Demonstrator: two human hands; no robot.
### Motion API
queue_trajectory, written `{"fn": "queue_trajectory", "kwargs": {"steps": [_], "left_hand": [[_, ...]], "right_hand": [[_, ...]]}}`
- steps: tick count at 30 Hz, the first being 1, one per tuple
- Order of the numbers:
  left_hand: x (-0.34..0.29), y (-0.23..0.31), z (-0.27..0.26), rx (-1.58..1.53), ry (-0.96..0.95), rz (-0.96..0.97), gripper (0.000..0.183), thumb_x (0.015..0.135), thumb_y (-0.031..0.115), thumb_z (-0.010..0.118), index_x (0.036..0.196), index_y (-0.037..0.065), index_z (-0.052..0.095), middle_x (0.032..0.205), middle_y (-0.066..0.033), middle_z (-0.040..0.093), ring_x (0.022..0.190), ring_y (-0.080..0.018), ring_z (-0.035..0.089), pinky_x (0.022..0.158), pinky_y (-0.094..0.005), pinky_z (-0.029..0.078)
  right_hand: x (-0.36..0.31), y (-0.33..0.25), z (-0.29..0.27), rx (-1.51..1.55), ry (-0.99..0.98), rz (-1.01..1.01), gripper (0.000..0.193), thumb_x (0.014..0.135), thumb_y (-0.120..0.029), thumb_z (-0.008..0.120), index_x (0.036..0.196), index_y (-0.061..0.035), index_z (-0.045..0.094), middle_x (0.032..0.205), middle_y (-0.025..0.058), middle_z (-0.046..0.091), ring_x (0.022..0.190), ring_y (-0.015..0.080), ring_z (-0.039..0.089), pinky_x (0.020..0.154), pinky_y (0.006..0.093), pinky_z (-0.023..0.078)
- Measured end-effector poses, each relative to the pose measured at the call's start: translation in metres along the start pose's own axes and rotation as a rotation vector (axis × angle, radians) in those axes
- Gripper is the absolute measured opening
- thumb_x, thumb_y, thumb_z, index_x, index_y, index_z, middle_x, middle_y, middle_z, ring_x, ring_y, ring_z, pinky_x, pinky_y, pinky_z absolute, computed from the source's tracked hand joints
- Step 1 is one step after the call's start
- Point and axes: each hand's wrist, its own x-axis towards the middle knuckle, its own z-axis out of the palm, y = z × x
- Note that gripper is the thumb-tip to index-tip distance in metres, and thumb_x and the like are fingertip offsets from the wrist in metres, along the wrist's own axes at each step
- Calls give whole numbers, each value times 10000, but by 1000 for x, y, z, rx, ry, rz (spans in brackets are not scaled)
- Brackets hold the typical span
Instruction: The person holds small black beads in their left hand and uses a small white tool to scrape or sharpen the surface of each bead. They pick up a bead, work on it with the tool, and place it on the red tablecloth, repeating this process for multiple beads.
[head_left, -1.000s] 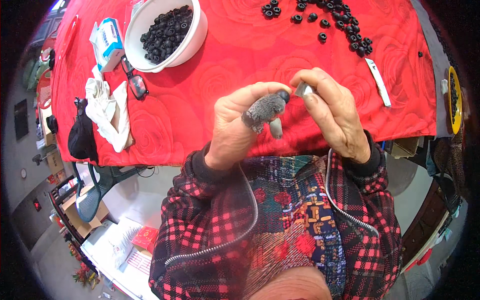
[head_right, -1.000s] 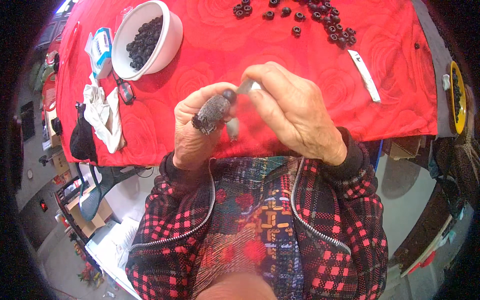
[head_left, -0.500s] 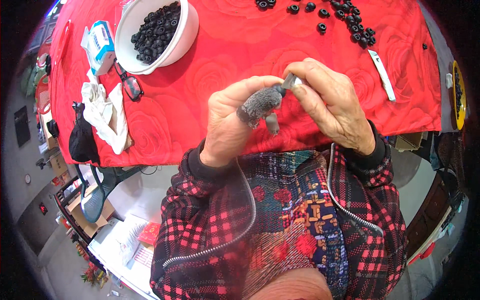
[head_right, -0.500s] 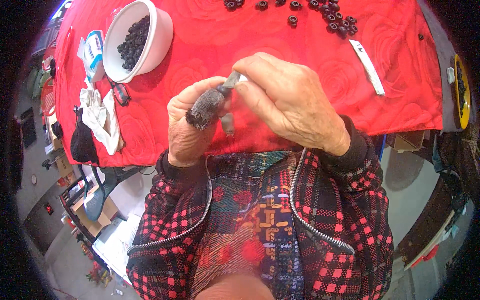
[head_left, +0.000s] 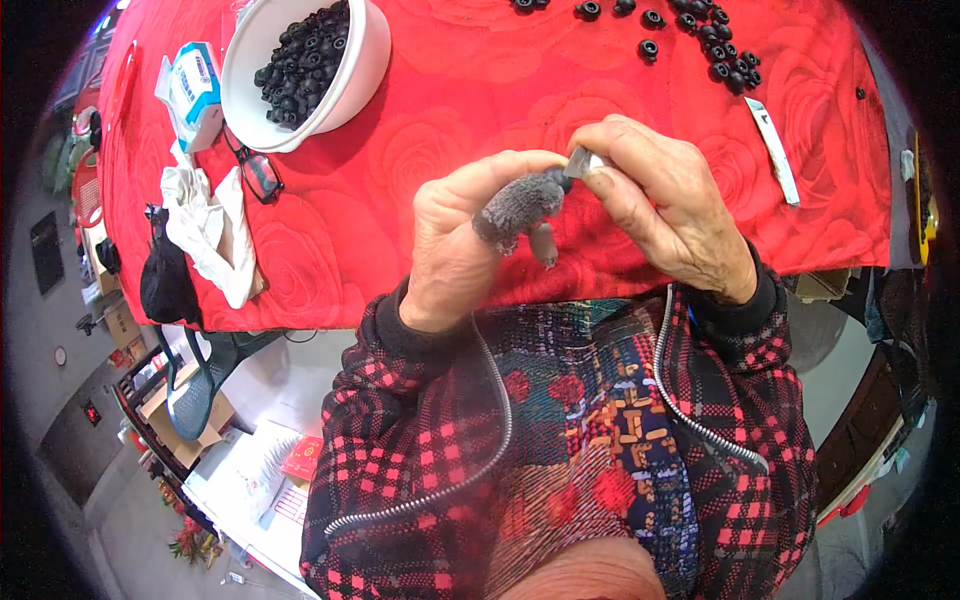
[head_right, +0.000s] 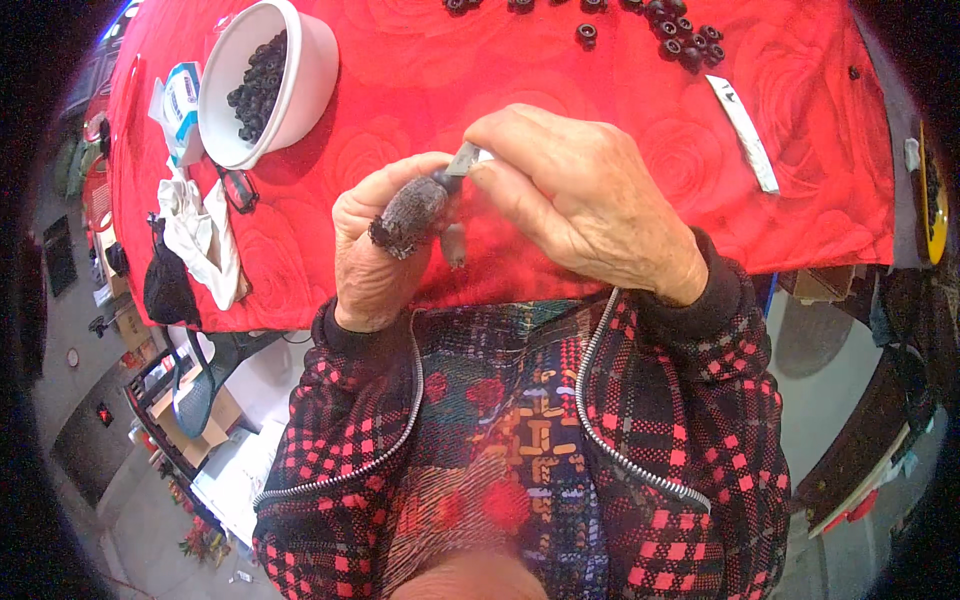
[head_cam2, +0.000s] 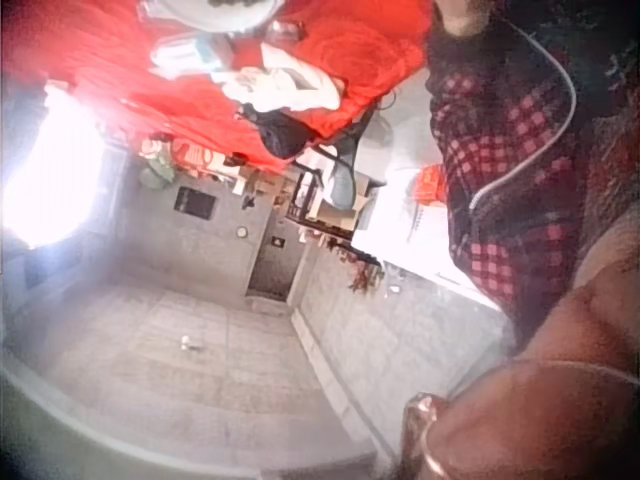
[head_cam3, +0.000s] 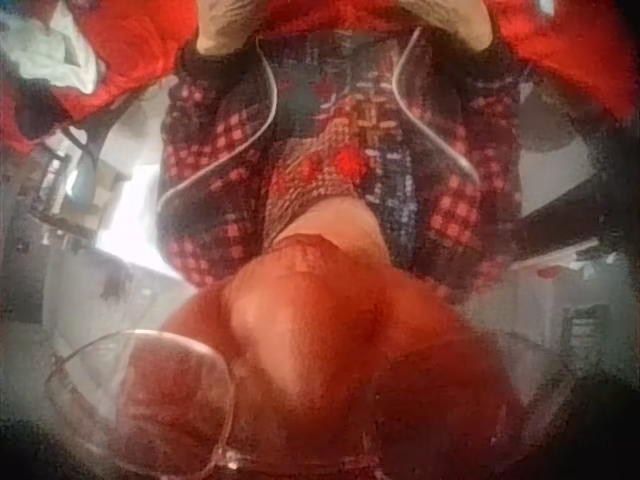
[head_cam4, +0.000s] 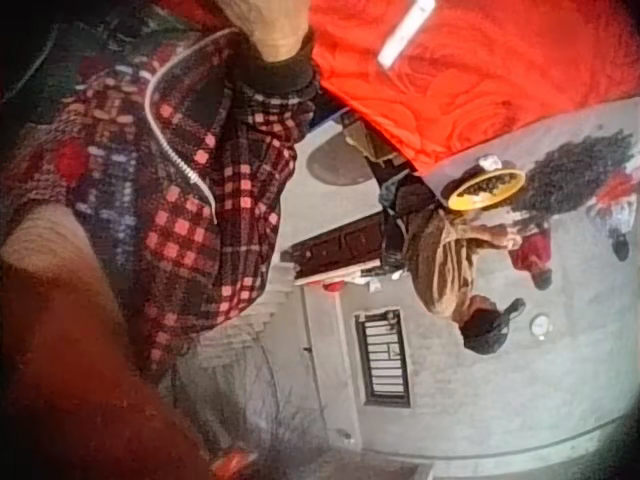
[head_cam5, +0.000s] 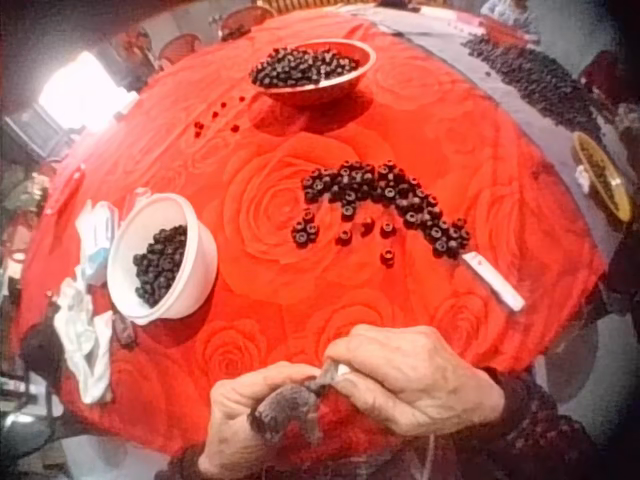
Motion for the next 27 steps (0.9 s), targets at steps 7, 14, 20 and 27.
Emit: {"fn": "queue_trajectory", "kwargs": {"steps": [7, 14, 20, 27], "left_hand": [[10, -1, -13, 130, 134, 113, 213, 849, 57, 609, 1047, -10, 647, 866, -85, 653, 663, -126, 626, 522, -212, 475], [10, -12, -8, 501, 46, 480, 230, 801, -65, 619, 1025, -16, 650, 944, -97, 637, 787, -158, 639, 638, -257, 541], [-8, -4, -6, -252, -21, 0, 202, 856, 40, 586, 1035, -52, 599, 902, -124, 633, 738, -164, 623, 584, -263, 527], [-8, 6, -17, -175, -249, -421, 335, 846, 229, 625, 1021, -54, 589, 836, -133, 655, 589, -159, 613, 428, -254, 484]], "right_hand": [[-15, 5, 0, 262, -86, 65, 190, 832, -122, 613, 978, -14, 557, 783, 81, 570, 683, 187, 576, 584, 292, 442], [-2, -16, 14, 414, 180, 302, 238, 787, -115, 700, 973, -22, 583, 792, 20, 581, 699, 64, 537, 595, 220, 433], [-7, -14, 17, 312, 140, 143, 213, 752, -81, 700, 929, -29, 594, 741, 74, 593, 646, 160, 593, 565, 275, 458], [-7, -9, 9, 200, 12, -250, 285, 650, -45, 696, 916, -32, 595, 717, 102, 566, 617, 277, 579, 521, 340, 450]]}}
